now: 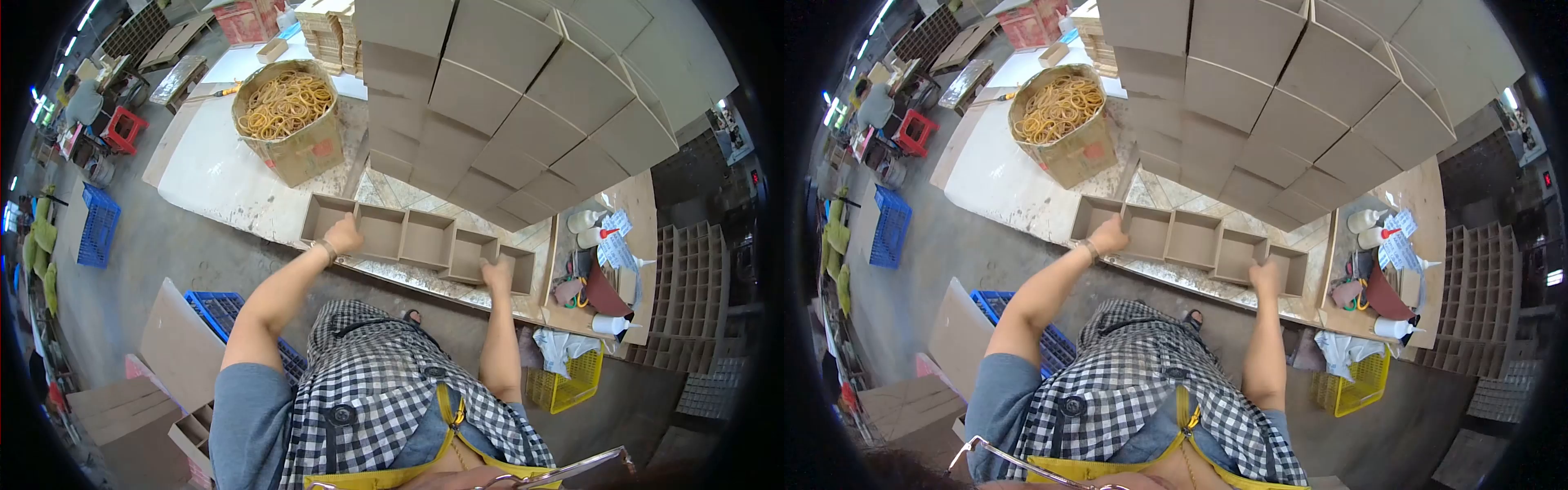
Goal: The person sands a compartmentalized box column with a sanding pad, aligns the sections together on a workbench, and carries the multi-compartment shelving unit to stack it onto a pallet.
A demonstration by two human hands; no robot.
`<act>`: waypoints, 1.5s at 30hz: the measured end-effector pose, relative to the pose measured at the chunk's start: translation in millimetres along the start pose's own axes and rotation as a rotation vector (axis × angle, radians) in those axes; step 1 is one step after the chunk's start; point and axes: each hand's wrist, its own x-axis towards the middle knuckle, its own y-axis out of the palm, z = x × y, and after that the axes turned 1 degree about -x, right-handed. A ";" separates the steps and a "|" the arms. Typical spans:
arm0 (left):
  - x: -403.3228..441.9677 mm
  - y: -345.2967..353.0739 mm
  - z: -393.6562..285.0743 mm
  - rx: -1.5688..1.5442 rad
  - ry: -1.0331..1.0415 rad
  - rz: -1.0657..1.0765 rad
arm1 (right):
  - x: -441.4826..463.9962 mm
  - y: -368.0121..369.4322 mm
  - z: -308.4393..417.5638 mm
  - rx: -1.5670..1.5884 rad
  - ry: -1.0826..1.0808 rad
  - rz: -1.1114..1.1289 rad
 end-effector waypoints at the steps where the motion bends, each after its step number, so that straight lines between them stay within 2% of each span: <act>1: 9.8 -4.3 6.0 -0.055 0.035 0.063 | 5.5 0.0 -5.3 0.021 0.013 -0.010; 2: 20.7 -8.4 9.0 -0.336 -0.103 0.166 | 11.7 0.6 -9.5 0.042 0.023 -0.022; 5: 36.7 -0.7 2.3 -0.240 -0.083 0.035 | 24.8 5.2 -5.9 0.026 0.085 0.040; 6: 24.9 -1.1 -15.2 -0.089 -0.107 -0.091 | 35.1 17.5 -11.7 0.004 0.103 0.026; 9: 19.6 5.5 -24.0 -0.038 -0.202 -0.183 | 21.8 11.0 3.3 0.034 0.109 -0.038; 13: -12.6 8.2 -7.4 -0.111 -0.168 -0.369 | -9.5 -0.4 19.6 -0.035 0.120 -0.071; 14: -29.7 13.3 5.3 -0.110 -0.107 -0.525 | -26.4 -3.0 24.9 0.072 -0.069 -0.054; 15: -56.3 5.2 8.7 -0.159 -0.201 -0.585 | -37.5 3.9 27.4 0.131 -0.124 -0.064; 16: -82.5 1.0 20.2 -0.262 -0.251 -0.613 | -32.1 29.6 9.3 0.167 -0.386 -0.243; 18: -144.1 -3.6 36.8 -0.460 -0.384 -0.821 | -51.5 38.0 34.5 0.337 -0.366 0.010; 19: -176.5 -1.6 44.4 -0.553 -0.510 -0.906 | -65.6 49.8 48.9 0.391 -0.521 -0.039; 21: -244.7 9.1 65.2 -0.601 -0.726 -1.037 | -93.0 70.3 81.1 0.474 -0.561 0.259; 24: -337.2 57.0 88.2 -0.542 -0.969 -1.200 | -127.9 107.9 109.5 0.194 -0.766 0.470; 25: -351.4 66.7 60.6 -0.645 -1.025 -1.190 | -129.6 78.9 114.3 0.107 -0.844 0.457; 28: -412.1 120.3 74.5 -0.758 -1.358 -1.183 | -184.9 126.3 129.3 -0.085 -1.114 0.514; 32: -464.3 193.9 98.4 -0.991 -1.717 -1.130 | -266.7 190.3 145.7 -0.507 -1.306 0.564; 37: -523.8 252.4 145.9 -1.155 -1.881 -1.208 | -373.7 285.3 139.2 -0.697 -1.548 0.620; 39: -544.8 275.2 164.7 -1.196 -1.916 -1.248 | -417.7 321.1 130.9 -0.797 -1.619 0.635; 40: -557.2 279.6 172.8 -1.209 -1.943 -1.242 | -443.4 337.3 126.8 -0.848 -1.560 0.677; 43: -577.8 315.5 200.7 -1.297 -2.041 -1.288 | -489.5 401.2 101.8 -0.908 -1.746 0.682; 45: -585.8 342.9 220.3 -1.322 -2.127 -1.314 | -521.6 432.6 86.1 -0.970 -1.776 0.689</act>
